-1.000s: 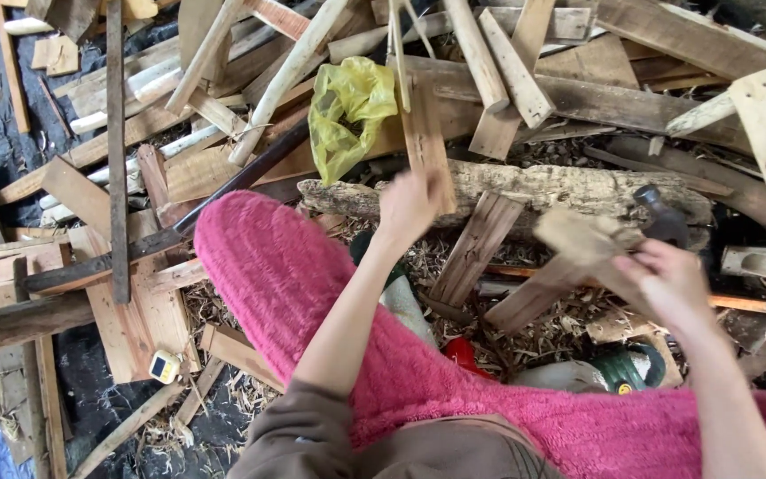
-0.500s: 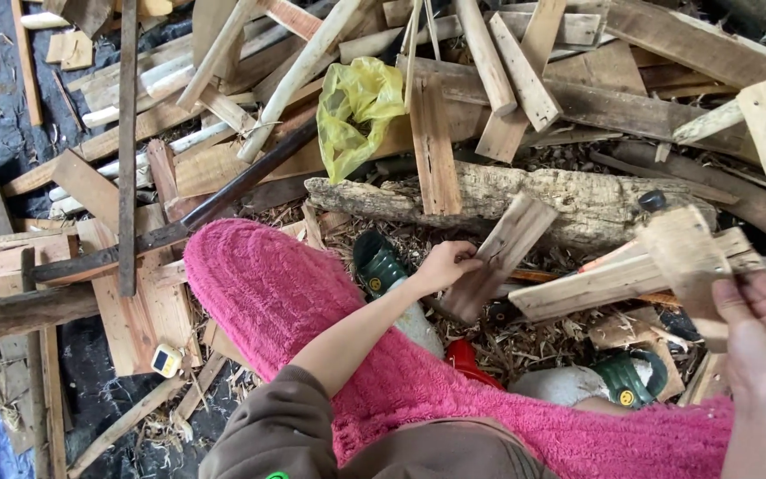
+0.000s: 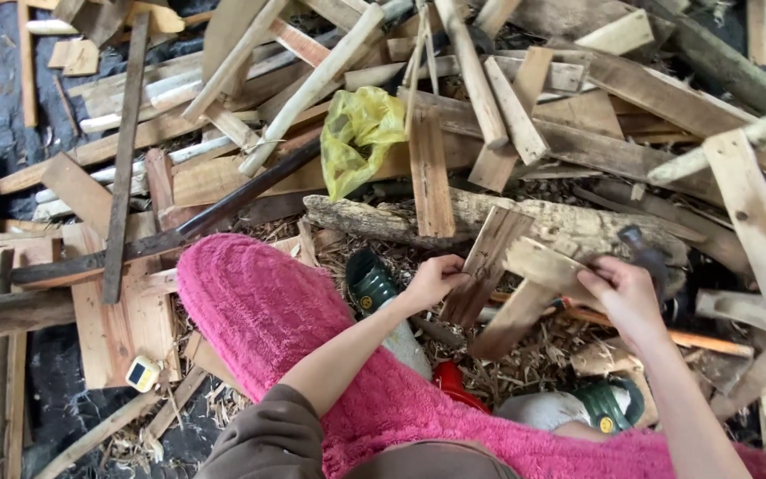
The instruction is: Dismantling wooden scraps and removing nails using a hammer
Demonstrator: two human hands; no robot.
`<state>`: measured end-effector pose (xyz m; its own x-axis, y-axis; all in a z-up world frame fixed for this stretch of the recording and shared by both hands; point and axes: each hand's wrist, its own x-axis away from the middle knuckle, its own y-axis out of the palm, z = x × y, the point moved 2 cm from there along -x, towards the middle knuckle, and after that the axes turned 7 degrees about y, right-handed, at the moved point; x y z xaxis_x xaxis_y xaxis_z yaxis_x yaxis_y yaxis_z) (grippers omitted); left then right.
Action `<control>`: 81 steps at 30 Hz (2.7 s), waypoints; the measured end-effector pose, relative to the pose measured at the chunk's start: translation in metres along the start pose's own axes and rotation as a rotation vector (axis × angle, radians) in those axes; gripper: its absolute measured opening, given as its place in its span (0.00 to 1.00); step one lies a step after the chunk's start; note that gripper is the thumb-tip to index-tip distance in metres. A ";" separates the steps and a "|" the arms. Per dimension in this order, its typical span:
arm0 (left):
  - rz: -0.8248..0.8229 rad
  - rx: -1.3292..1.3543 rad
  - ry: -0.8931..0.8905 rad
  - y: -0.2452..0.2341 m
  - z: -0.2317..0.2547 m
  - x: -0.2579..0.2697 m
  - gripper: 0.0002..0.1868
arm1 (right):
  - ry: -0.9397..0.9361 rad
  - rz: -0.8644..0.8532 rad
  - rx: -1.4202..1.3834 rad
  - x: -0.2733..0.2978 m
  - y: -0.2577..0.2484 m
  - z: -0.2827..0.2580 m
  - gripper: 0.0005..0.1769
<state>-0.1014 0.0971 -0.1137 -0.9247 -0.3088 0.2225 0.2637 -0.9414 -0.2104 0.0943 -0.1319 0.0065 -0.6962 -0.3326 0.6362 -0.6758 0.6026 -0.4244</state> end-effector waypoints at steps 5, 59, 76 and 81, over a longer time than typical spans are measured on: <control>-0.001 -0.052 -0.048 0.001 -0.014 -0.005 0.12 | -0.114 -0.042 -0.092 -0.064 0.040 0.044 0.13; 0.085 0.041 -0.139 -0.004 -0.041 -0.015 0.16 | -0.368 0.033 0.076 -0.093 0.049 0.028 0.15; -0.009 -0.080 -0.153 -0.004 -0.047 -0.018 0.11 | -0.348 0.004 0.061 -0.087 0.051 0.021 0.15; -0.013 -0.079 -0.153 -0.002 -0.046 -0.017 0.11 | -0.369 -0.025 0.022 -0.093 0.050 0.028 0.16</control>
<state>-0.0987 0.1105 -0.1604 -0.8740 -0.3193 0.3664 0.2241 -0.9338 -0.2790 0.1188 -0.0912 -0.0920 -0.7169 -0.5891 0.3728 -0.6962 0.5765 -0.4278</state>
